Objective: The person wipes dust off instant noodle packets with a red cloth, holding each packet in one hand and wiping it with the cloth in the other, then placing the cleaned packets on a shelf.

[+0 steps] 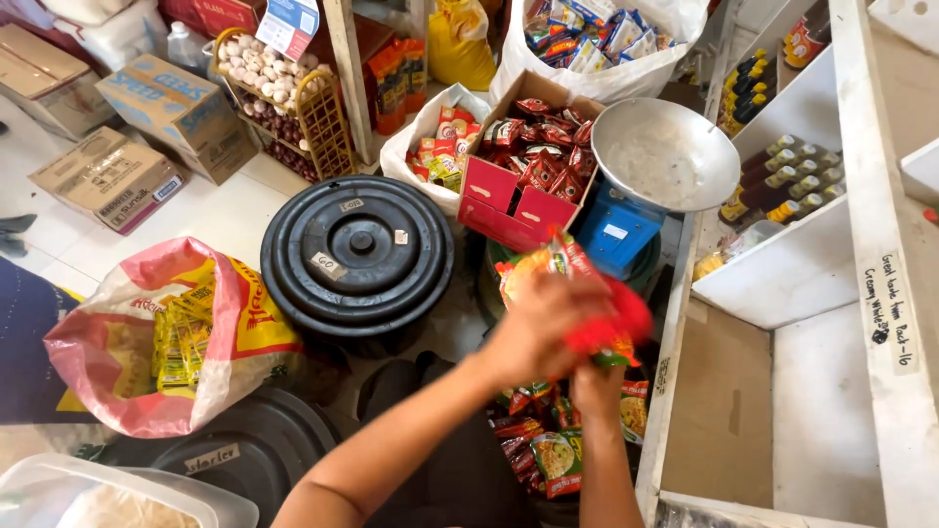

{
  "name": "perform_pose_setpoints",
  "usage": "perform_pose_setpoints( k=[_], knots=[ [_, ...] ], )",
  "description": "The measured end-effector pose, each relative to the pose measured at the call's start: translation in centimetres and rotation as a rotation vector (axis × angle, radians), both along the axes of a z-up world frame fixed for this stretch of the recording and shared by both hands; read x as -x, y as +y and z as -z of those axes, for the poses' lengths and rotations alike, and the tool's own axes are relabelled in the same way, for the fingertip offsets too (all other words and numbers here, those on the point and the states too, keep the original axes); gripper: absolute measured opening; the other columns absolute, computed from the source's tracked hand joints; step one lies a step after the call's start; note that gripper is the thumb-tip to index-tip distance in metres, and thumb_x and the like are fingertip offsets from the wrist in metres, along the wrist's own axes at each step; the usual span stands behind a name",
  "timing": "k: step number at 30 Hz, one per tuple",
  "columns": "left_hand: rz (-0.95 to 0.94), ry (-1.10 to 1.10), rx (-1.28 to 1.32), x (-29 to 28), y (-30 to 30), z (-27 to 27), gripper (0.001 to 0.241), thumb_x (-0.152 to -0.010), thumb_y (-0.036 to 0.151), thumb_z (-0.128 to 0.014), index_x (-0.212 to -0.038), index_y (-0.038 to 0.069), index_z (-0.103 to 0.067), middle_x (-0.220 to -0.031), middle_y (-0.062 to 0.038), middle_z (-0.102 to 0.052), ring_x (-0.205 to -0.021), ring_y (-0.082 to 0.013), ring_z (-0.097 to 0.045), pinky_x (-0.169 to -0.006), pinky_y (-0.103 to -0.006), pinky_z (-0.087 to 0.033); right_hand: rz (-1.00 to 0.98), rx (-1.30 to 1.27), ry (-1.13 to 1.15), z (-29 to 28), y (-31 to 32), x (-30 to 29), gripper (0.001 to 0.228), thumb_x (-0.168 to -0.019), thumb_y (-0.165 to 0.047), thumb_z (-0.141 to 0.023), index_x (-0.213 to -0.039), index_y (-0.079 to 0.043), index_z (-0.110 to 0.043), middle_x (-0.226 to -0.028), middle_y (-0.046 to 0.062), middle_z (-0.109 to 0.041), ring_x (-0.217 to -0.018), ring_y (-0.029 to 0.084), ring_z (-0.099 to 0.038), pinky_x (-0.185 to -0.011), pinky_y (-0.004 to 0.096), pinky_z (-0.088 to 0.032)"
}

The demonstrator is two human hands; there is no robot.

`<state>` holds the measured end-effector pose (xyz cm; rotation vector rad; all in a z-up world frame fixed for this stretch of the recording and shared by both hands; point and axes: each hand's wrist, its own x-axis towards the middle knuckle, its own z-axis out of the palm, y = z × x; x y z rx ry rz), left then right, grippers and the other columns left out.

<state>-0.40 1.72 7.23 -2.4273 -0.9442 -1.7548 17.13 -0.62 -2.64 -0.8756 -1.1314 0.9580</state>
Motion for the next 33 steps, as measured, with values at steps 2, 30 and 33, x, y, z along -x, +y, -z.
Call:
perform_pose_setpoints(
  k=[2, 30, 33],
  knots=[
    [0.093, 0.042, -0.023, -0.9, -1.0, 0.2, 0.059, -0.073, 0.014, -0.079, -0.131, 0.021, -0.068, -0.144, 0.000, -0.060, -0.127, -0.0292, -0.055, -0.107, -0.0467, -0.042, -0.084, 0.049, 0.194, 1.6, 0.3, -0.6, 0.048, -0.091, -0.012, -0.072, -0.136, -0.003, -0.056, -0.121, 0.007, -0.068, -0.110, 0.017, -0.065, -0.096, 0.034, -0.053],
    [-0.207, -0.119, 0.144, 0.5, -0.9, 3.8, 0.061, -0.073, 0.008, -0.079, -0.132, 0.022, -0.069, -0.143, -0.007, -0.058, -0.124, -0.0346, -0.050, -0.105, -0.0495, -0.043, -0.130, 0.194, 0.718, -1.4, 0.2, 2.2, 0.058, -0.107, -0.049, -0.048, -0.146, -0.007, -0.052, -0.139, 0.008, -0.063, -0.124, 0.024, -0.061, -0.106, 0.041, -0.050],
    [-0.369, -0.233, 0.225, 0.9, 1.3, 2.3, 0.056, -0.080, 0.008, -0.078, -0.134, 0.023, -0.068, -0.142, -0.006, -0.058, -0.125, -0.0335, -0.049, -0.106, -0.0481, -0.042, -0.146, 0.184, 0.657, -0.6, 0.0, 2.5, 0.058, -0.106, -0.048, -0.047, -0.148, -0.008, -0.049, -0.141, 0.007, -0.061, -0.126, 0.024, -0.060, -0.108, 0.043, -0.048]
  ],
)
